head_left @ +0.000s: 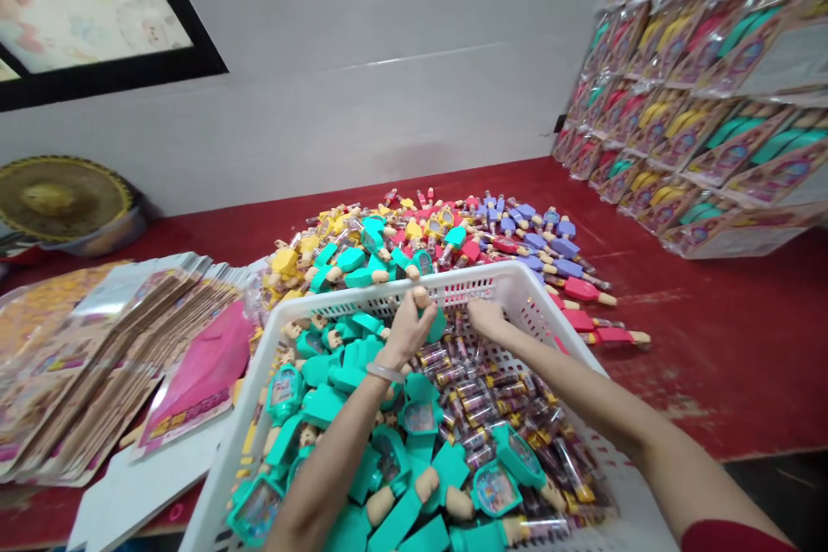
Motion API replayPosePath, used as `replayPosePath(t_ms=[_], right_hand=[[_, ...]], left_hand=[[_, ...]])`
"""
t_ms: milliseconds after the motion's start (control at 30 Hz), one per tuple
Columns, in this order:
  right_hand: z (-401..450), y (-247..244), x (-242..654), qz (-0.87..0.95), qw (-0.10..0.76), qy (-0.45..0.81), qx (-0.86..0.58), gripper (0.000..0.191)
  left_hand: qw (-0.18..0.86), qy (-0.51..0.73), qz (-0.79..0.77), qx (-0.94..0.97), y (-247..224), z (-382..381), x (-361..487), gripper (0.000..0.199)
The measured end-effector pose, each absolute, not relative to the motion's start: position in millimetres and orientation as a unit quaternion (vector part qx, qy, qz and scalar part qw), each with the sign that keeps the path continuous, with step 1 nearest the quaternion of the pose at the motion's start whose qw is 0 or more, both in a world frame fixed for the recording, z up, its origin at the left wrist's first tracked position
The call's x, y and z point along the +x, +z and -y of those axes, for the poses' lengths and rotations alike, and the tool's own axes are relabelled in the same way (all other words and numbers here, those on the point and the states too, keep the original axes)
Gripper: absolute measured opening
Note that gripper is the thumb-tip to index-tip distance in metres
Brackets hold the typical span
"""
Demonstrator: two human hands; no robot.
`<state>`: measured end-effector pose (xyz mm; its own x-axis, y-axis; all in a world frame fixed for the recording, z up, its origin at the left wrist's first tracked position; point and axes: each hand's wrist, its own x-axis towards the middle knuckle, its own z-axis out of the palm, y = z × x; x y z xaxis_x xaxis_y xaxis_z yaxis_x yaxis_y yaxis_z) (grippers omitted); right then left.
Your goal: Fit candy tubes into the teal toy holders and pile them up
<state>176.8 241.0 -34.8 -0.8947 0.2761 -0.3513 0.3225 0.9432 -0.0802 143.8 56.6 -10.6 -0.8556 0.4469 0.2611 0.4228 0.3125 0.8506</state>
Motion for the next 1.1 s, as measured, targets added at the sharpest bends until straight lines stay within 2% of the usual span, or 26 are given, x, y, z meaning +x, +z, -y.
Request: replayPosePath(t_ms=[100,200,233,333,400,500,667,867,1100], right_hand=[[-232,-2,187,-0.983,0.101,-0.098,0.121,0.020],[-208,26,217,-0.986,0.028,-0.154,0.052,0.025],[-198,33,229,-0.974,-0.034,-0.224,0.010,0.026],[-176,44,262,-0.930,-0.164,-0.320,-0.071,0.029],[-171,45,275,-0.918,-0.201,-0.330,-0.091,0.027],[-174,43,280,-0.908,-0.238,-0.323,-0.121,0.022],[-177,39,280,-0.894,-0.331,-0.239,-0.186,0.027],[-168,43,292,-0.891,-0.355,-0.224,-0.173,0.011],[-163,56,309,-0.900,-0.235,-0.351,-0.107,0.018]], left_hand=[[-0.019,0.661,-0.717,0.221,29,-47,149,0.025],[0.031,0.860,-0.500,0.098,58,-38,157,0.019],[0.058,0.896,-0.436,0.067,64,-36,162,0.020],[0.108,0.925,-0.362,0.036,67,-40,182,0.021],[0.121,0.929,-0.348,0.019,62,-45,195,0.022],[0.134,0.931,-0.339,-0.023,57,-50,205,0.027],[0.143,0.940,-0.305,-0.045,56,-50,209,0.028],[0.125,0.944,-0.304,-0.031,52,-52,219,0.025],[0.142,0.948,-0.282,0.036,66,-49,231,0.024]])
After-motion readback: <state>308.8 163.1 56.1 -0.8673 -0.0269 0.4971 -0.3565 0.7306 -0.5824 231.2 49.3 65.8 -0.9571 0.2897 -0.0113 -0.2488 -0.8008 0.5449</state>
